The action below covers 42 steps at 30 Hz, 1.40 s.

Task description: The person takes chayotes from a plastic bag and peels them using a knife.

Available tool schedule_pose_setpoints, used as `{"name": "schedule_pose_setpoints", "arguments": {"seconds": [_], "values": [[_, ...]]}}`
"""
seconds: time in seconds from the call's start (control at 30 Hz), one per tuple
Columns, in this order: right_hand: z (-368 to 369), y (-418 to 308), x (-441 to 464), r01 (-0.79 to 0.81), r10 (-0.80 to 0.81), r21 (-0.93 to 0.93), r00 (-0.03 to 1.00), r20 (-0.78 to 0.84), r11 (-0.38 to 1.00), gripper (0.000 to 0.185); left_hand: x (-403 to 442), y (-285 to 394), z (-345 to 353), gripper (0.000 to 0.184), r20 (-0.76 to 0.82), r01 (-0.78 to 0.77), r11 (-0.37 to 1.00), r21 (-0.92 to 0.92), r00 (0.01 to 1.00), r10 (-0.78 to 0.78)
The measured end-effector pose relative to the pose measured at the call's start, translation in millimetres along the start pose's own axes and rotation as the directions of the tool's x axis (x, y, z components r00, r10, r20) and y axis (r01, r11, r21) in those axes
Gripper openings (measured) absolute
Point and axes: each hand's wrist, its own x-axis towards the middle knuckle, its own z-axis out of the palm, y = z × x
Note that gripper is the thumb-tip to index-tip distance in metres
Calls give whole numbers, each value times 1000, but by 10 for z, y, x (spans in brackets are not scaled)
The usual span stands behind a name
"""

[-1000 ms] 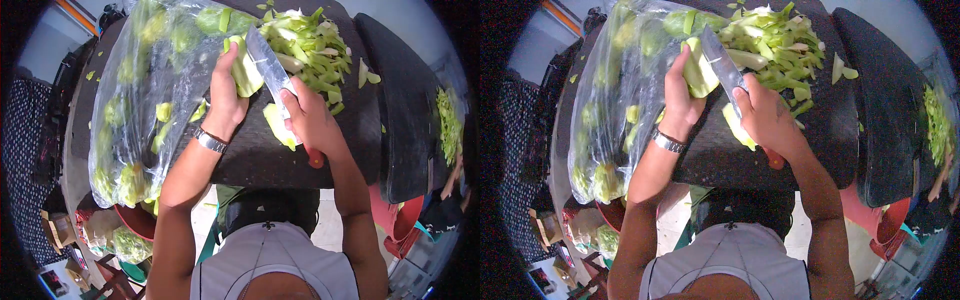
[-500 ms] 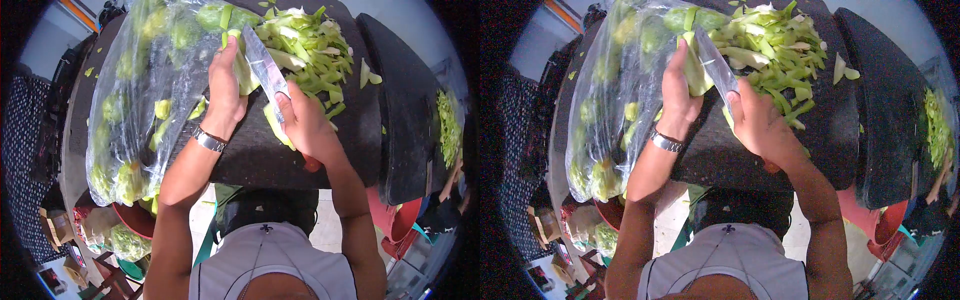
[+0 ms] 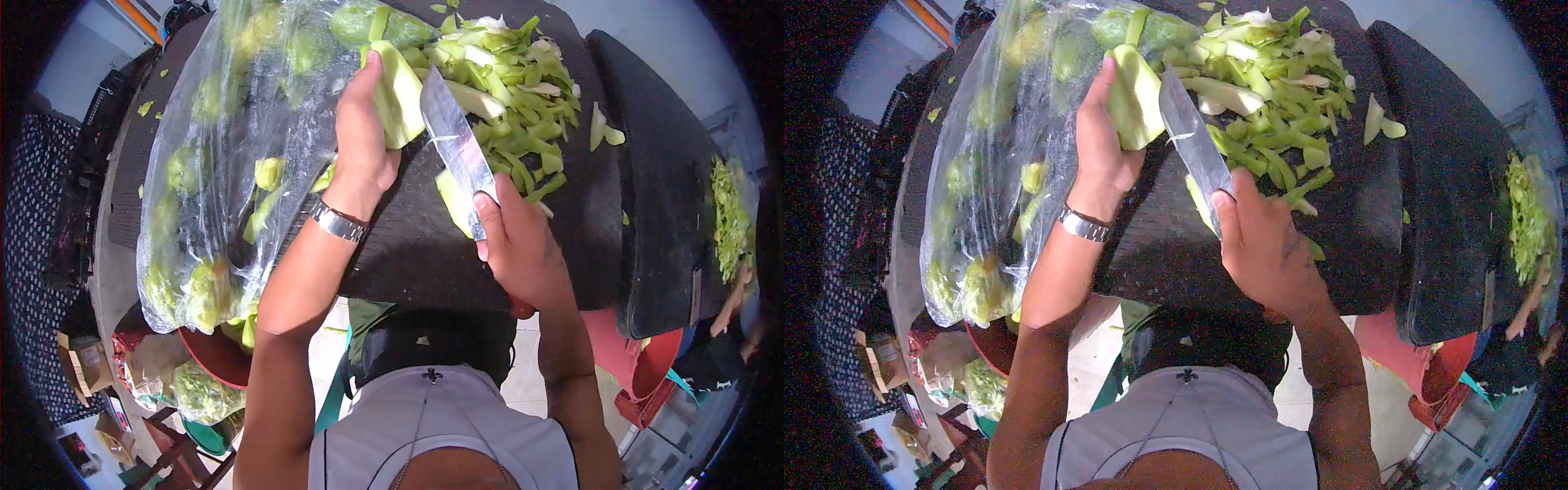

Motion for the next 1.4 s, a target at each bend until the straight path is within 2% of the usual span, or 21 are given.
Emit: {"name": "schedule_pose_setpoints", "arguments": {"seconds": [0.33, 0.43, 0.57, 0.67, 0.77, 0.8, 0.93, 1.0, 1.07, 1.13, 1.23, 1.4], "values": [[107, 23, -36, 10, -11, -35, 999, -47, 999, 22, -72, -86, 48, 34, 22, -32, 998, 56, 999, 31], [81, -31, -17, -97, 97, 52, 995, 13, 994, 21, -104, -134, 71, 34, 50, -30, 998, 55, 998, 27], [145, 102, -13, 30, -23, 116, 998, -53, 993, 20, -137, -105, 94, 35, 81, -17, 998, 66, 997, 12], [184, 160, 14, 34, -27, 175, 999, -43, 984, 20, -143, -122, 107, 37, 79, 4, 999, 47, 997, -8], [159, 76, 21, -23, 29, 221, 999, -21, 975, 21, -223, -171, 145, 35, 65, 26, 992, 123, 997, -34], [151, 44, 53, -36, 44, 215, 998, -35, 976, 21, -266, -184, 190, 32, 66, 67, 997, 36, 995, -69], [106, -76, 78, -178, 174, 302, 984, 39, 937, 22, -287, -132, 184, 31, 92, 74, 996, 54, 993, -79], [178, 18, 117, -84, 92, 259, 995, -22, 962, 24, -304, -118, 208, 30, 93, 88, 995, 54, 991, -92], [194, 20, 142, -80, 93, 273, 995, -32, 959, 25, -324, -189, 230, 29, 85, 64, 997, 41, 994, -67], [110, -135, 178, -169, 181, 341, 984, -1, 925, 27, -327, -197, 219, 30, 98, 79, 997, 11, 992, -79], [135, -94, 217, -124, 146, 354, 989, -36, 927, 29, -316, -191, 193, 32, 167, 49, 998, 34, 985, -53], [81, -23, 275, -132, 123, 435, 991, 49, 891, 29, -314, -103, 182, 40, 151, 45, 991, 122, 987, -64]]}}
